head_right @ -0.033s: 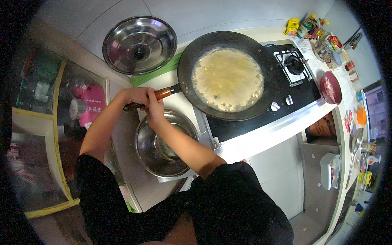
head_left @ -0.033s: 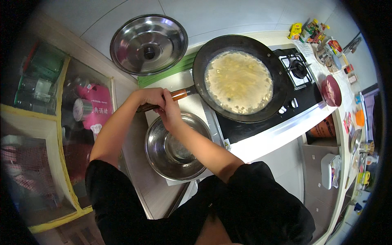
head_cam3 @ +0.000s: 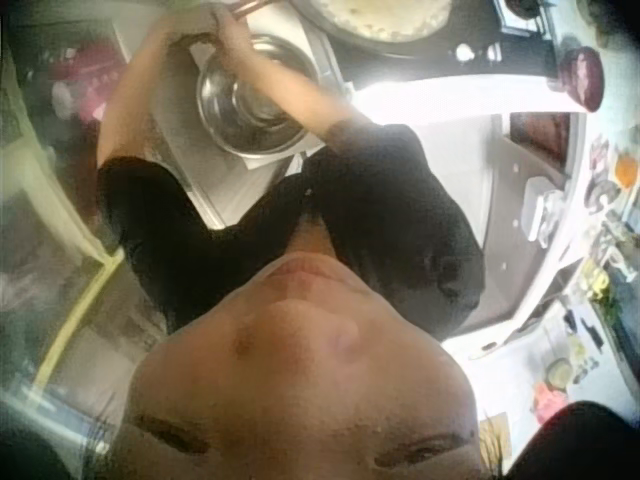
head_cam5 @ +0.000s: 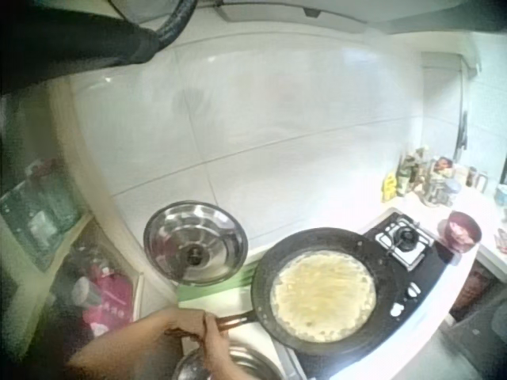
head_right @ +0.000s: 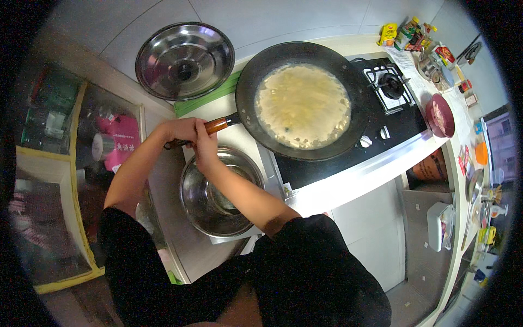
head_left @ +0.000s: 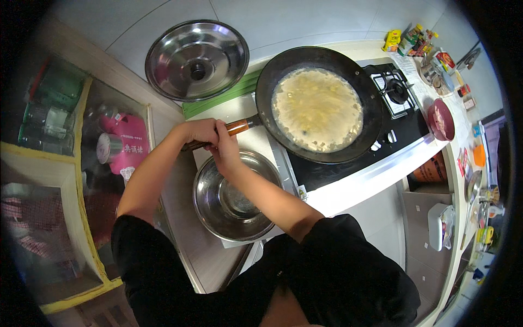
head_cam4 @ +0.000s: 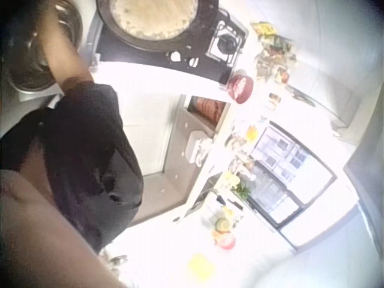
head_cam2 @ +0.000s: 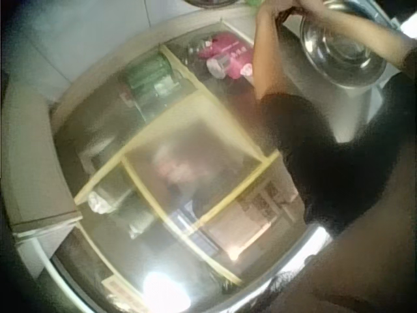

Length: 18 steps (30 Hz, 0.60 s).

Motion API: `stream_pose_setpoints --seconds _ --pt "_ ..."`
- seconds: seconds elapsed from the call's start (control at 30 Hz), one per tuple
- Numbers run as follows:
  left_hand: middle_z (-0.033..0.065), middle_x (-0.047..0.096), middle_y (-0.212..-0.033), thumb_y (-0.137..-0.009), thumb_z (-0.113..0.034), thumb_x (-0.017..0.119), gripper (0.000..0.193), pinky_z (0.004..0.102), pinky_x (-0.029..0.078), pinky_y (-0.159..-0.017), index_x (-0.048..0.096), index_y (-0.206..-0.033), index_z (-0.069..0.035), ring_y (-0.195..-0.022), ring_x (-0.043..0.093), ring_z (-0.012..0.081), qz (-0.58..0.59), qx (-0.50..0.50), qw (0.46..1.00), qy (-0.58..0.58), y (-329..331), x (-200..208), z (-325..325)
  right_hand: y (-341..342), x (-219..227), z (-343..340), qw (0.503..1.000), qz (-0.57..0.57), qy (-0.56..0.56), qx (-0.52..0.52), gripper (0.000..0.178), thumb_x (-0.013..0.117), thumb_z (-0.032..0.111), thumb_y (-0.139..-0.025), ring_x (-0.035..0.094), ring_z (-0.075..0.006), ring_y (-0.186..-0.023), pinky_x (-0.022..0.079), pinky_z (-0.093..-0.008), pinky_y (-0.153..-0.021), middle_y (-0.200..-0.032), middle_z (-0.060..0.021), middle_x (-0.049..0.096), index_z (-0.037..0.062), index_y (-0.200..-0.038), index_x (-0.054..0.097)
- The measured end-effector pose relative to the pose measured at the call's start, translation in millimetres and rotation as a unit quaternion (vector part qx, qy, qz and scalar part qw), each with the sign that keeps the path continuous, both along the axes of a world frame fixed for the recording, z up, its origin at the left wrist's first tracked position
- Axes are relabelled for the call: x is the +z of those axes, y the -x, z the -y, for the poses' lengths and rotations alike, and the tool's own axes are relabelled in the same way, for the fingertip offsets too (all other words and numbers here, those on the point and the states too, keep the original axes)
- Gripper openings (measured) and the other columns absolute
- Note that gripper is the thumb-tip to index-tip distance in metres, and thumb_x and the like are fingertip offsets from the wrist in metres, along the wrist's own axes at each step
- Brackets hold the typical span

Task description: The person washes a metal bowl with a sponge and rinses it under the tap, then dries it with a cloth. They transfer boiling noodles from a wok into the bowl. Next, they open a package of pickled vegetables and add the contents to the wok, stirring them with a spatula. Finally, they rinse the bowl again and place it on the counter.

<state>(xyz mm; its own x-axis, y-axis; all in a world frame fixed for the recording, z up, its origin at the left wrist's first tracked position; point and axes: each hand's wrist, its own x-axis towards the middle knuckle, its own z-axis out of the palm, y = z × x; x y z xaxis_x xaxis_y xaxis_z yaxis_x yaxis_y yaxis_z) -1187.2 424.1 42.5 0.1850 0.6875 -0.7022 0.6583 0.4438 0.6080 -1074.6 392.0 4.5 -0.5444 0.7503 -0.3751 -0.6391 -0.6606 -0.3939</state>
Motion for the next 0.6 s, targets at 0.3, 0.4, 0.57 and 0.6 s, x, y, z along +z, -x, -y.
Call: stream_pose_setpoints --seconds 0.3,0.4,0.57,0.6 --pt "0.0006 0.051 -0.061 -0.068 -0.004 0.062 0.029 0.0230 0.036 -0.041 0.051 -0.095 -0.004 -0.049 0.047 0.0081 0.080 0.065 0.994 0.047 -49.2 30.3 42.1 -35.7 6.6 27.8 0.998 0.055 -0.011 0.008 0.017 0.052 0.021 -0.083 0.052 -0.0133 -0.062 0.042 -0.0271 -0.045 -0.074 -0.0028 0.052 0.0062 -0.090 0.049" --pt "0.0016 0.051 -0.064 -0.065 0.000 0.060 0.026 0.0227 0.038 -0.043 0.051 -0.090 -0.005 -0.049 0.047 0.0094 0.132 0.092 0.987 0.023 -69.0 27.4 63.0 -62.4 14.4 40.6 0.995 0.090 -0.011 0.042 0.018 0.051 0.021 -0.084 0.053 -0.0137 -0.061 0.042 -0.0269 -0.043 -0.075 -0.0036 0.053 0.0047 -0.091 0.049" --pt "0.0016 0.050 -0.064 -0.063 -0.002 0.061 0.027 0.0230 0.037 -0.042 0.051 -0.088 -0.004 -0.049 0.048 0.0091 0.145 0.175 0.973 0.041 -118.7 31.6 93.2 -112.4 18.1 59.7 0.992 0.086 -0.002 0.092 0.017 0.050 0.020 -0.084 0.054 -0.0134 -0.061 0.042 -0.0268 -0.042 -0.077 -0.0046 0.055 0.0043 -0.092 0.051" --pt "0.0015 0.050 -0.063 -0.062 -0.002 0.060 0.026 0.0228 0.037 -0.041 0.051 -0.087 -0.004 -0.048 0.048 0.0090 0.152 0.193 0.968 0.042 -129.7 32.6 99.6 -122.2 18.8 62.9 0.991 0.087 0.003 0.103 0.017 0.051 0.019 -0.084 0.054 -0.0131 -0.060 0.042 -0.0266 -0.040 -0.077 -0.0043 0.055 0.0043 -0.092 0.051"
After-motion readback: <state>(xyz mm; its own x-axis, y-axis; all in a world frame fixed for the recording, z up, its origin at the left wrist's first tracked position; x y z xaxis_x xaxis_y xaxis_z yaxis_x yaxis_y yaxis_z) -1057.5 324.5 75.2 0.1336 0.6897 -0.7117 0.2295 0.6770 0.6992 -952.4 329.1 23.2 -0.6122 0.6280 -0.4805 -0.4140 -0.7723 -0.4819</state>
